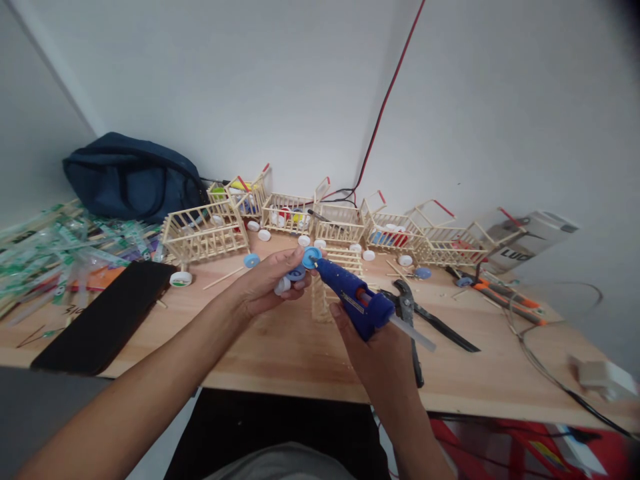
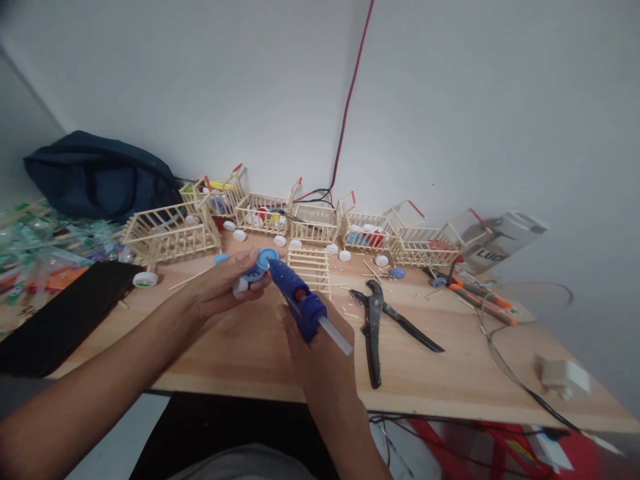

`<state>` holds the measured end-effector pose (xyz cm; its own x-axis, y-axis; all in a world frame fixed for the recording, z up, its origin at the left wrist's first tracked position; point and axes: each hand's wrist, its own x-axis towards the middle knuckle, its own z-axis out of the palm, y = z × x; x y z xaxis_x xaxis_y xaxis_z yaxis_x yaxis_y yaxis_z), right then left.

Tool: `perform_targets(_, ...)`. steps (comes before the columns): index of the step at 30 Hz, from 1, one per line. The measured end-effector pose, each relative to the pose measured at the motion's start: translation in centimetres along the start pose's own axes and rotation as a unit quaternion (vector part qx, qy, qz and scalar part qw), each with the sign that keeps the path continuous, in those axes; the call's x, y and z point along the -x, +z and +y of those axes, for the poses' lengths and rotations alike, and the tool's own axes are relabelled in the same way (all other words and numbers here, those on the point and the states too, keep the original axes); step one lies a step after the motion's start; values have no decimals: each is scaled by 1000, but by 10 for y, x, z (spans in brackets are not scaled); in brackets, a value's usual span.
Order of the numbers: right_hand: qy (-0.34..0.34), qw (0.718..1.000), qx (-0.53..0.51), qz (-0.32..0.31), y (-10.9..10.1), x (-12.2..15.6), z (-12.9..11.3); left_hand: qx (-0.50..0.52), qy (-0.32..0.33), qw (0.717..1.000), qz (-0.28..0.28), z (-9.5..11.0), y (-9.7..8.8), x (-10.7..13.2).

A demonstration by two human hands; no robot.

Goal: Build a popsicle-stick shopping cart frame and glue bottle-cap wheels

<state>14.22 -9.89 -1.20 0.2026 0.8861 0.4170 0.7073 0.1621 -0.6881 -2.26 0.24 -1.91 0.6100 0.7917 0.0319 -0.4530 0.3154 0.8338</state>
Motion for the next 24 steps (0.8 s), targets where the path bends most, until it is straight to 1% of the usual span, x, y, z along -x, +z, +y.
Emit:
perform_targets(6, -17, 1000, 2, 8, 1, 0, 1, 0, -3, 1000, -7, -1, -3, 0)
perform_targets(11, -10, 1000, 27, -3, 1, 2, 2, 5, -7, 1000, -1, 0, -2, 0)
perform_targets(19, -24, 998, 57, -7, -1, 3, 1, 17, -10, 1000, 9, 0, -2, 0)
perform_targets(24, -40, 999, 37, -3, -2, 2, -2, 27, -7, 1000, 0, -1, -5, -2)
